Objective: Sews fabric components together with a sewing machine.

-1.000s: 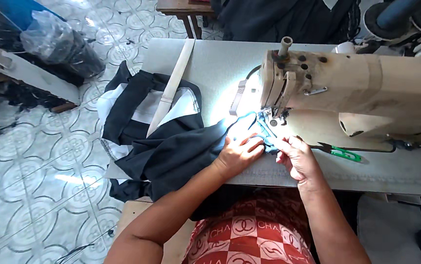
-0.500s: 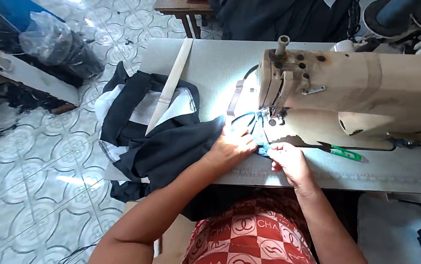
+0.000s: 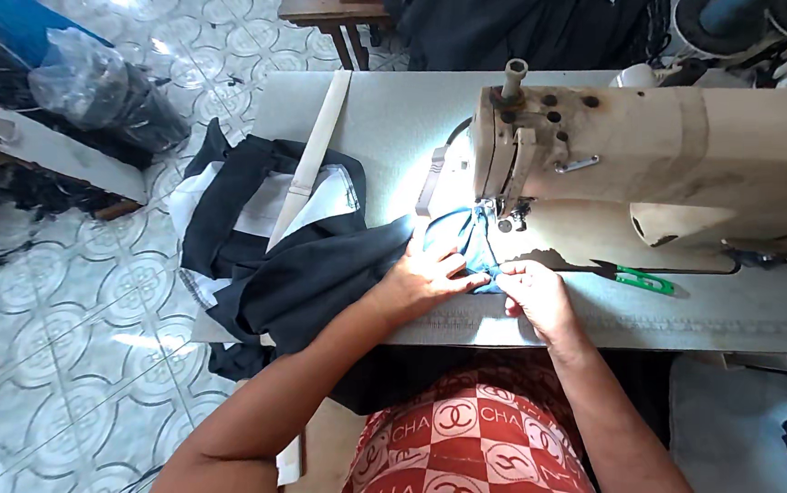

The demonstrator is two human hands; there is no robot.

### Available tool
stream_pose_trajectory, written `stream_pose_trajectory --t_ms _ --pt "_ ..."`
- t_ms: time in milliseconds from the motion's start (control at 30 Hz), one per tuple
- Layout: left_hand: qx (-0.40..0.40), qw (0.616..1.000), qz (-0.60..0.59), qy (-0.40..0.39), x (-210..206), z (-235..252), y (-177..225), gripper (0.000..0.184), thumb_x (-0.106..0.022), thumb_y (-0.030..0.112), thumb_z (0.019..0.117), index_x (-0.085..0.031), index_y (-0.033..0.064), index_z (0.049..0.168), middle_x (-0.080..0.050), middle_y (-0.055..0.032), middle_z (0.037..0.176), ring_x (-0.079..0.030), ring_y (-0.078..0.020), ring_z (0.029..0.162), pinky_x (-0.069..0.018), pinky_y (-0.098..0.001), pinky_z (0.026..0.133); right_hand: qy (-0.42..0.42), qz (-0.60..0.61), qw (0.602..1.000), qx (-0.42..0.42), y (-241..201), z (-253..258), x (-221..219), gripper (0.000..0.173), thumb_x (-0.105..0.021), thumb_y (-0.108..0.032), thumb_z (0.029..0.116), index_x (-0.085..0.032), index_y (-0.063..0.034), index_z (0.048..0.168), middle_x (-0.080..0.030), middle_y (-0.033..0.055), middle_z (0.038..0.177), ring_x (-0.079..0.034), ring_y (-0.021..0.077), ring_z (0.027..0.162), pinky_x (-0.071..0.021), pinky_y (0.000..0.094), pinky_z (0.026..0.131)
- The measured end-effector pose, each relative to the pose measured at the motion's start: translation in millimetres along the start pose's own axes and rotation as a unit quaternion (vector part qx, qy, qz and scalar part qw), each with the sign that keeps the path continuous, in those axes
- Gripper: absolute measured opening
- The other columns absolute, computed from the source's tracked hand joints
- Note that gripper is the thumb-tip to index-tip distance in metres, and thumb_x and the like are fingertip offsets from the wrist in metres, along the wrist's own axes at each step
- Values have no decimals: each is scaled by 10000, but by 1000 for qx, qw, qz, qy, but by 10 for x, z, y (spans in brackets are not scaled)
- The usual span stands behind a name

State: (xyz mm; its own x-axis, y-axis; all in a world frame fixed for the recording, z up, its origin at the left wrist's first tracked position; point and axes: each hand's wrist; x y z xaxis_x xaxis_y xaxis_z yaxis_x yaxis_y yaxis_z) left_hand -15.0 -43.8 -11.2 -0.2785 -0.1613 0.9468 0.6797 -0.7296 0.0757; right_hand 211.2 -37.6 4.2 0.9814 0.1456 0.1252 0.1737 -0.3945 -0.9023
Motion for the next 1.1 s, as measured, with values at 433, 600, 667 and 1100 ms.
stream_pose_trajectory --t_ms 433,600,667,1100 --pt "15 998 30 50 -120 256 61 168 -598 69 974 -752 138 972 -706 -70 934 -676 -291 1029 -466 -607 956 5 -44 998 39 45 -65 -33 191 -704 -20 908 -651 38 1082 -646 8 661 -616 53 496 -564 213 501" --pt "-2 998 25 60 -130 169 70 221 -537 81 1021 -749 136 989 -713 -41 900 -683 -242 981 -481 -537 967 22 -100 990 92 106 -75 -66 254 -699 -42 883 -652 36 1120 -647 -1 677 -614 30 515 -561 199 519" --pt "3 998 24 53 -140 145 90 239 -541 83 1023 -765 158 1059 -722 -35 943 -684 -238 1006 -445 -589 1023 57 -181 967 168 164 -81 -94 264 -671 -86 859 -692 16 1101 -628 -7 688 -582 23 556 -529 193 554" --pt "41 997 14 61 -149 89 237 238 -555 68 1016 -785 125 1040 -760 -49 990 -719 -218 1053 -467 -544 1074 117 -470 839 249 112 -250 -373 215 -618 -116 930 -764 -19 1053 -745 155 899 -740 296 766 -602 443 662"
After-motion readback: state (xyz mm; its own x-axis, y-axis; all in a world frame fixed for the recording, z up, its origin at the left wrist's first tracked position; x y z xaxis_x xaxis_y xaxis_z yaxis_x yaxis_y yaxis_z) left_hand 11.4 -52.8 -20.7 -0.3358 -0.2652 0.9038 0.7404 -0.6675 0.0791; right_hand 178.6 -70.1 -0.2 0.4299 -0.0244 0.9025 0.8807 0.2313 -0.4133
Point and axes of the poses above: each hand's wrist, its own z-axis towards the middle knuckle, its own x-axis out of the back of the hand, y = z × x
